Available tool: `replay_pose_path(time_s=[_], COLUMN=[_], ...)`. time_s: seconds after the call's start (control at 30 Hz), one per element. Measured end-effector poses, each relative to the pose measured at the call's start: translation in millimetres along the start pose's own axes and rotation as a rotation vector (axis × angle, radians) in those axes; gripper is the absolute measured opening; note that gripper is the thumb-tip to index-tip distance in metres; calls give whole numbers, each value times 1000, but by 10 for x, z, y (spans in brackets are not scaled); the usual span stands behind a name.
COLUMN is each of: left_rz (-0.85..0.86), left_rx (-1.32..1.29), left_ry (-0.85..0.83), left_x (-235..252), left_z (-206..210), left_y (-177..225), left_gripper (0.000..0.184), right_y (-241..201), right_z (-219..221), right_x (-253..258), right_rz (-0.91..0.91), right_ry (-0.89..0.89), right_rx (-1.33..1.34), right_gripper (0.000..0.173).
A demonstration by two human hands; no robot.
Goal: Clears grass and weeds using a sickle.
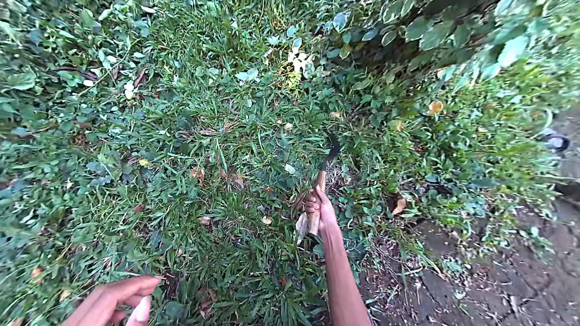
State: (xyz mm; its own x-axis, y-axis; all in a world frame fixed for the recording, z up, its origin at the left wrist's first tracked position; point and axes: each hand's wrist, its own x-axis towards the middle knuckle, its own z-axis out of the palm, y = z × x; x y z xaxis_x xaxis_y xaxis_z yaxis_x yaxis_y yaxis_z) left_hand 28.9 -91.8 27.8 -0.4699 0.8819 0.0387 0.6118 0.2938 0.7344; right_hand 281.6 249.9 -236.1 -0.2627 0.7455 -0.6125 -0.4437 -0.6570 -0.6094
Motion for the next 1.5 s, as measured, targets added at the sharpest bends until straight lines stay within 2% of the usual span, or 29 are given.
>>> replay_pose_path(time_s=[0.17,0.23,0.3,0.4,0.47,0.5,0.57,0.63,0.67,0.73,0.83,0.87,0.93,1.0,1.1,1.17,1.23,1.3,1.33,1.37,1.43,1.5], left_rz=[18,9,13,25,20,15,18,32,33,33,56,55,45,29,20,16,7,10,18,25,26,22], left_rx=[-13,0,9,22,31,30,12,4,-4,-19,-65,-80,-101,-109,-92,-77,-65,-74,-86,-105,-137,-154], left_ry=[-1,2,8,35,44,45,37,24,24,14,8,13,26,43,68,85,92,96,94,86,88,89], left_x=[20,9,-2,-30,-42,-44,-16,51,60,59,81,65,23,-29,-102,-132,-135,-108,-85,-68,-50,-61], left_z=[18,-2,-10,1,8,13,33,57,82,112,137,135,105,62,11,-7,-24,-10,10,32,69,83], left_y=[-20,-21,-19,-21,-5,0,-7,-23,-18,26,86,91,94,93,78,60,49,49,55,67,95,114], left_gripper=[38,37,36,34,34,34,34,33,32,30,30,30,30,29,29,30,30,31,30,30,30,30], right_y=[-229,-273,-253,-186,76,287,683,898,944,1050,1084,1065,973,815,642,766,1202,1547,1597,1557,1234,943], right_z=[-370,-334,-292,-46,158,217,226,353,433,497,357,276,200,307,623,767,735,706,786,869,974,858], right_x=[5,-53,-52,154,214,166,-11,-245,-395,-669,-826,-824,-774,-718,-463,-309,-390,-638,-737,-819,-929,-1024], right_rz=[24,-94,-271,-537,-530,-443,-118,208,302,322,97,-26,-190,-296,-476,-526,-426,-24,197,320,312,129], right_ry=[176,249,315,492,507,432,94,-195,-283,-398,-414,-376,-256,-82,268,313,140,-149,-217,-205,-111,-46], right_rx=[-314,-358,-285,-119,-175,-289,-586,-809,-921,-1058,-1140,-1116,-892,-621,-257,-102,-330,-698,-776,-784,-756,-698], right_gripper=[20,27,32,25,19,19,19,17,21,31,35,36,40,33,16,11,14,13,14,16,18,18])
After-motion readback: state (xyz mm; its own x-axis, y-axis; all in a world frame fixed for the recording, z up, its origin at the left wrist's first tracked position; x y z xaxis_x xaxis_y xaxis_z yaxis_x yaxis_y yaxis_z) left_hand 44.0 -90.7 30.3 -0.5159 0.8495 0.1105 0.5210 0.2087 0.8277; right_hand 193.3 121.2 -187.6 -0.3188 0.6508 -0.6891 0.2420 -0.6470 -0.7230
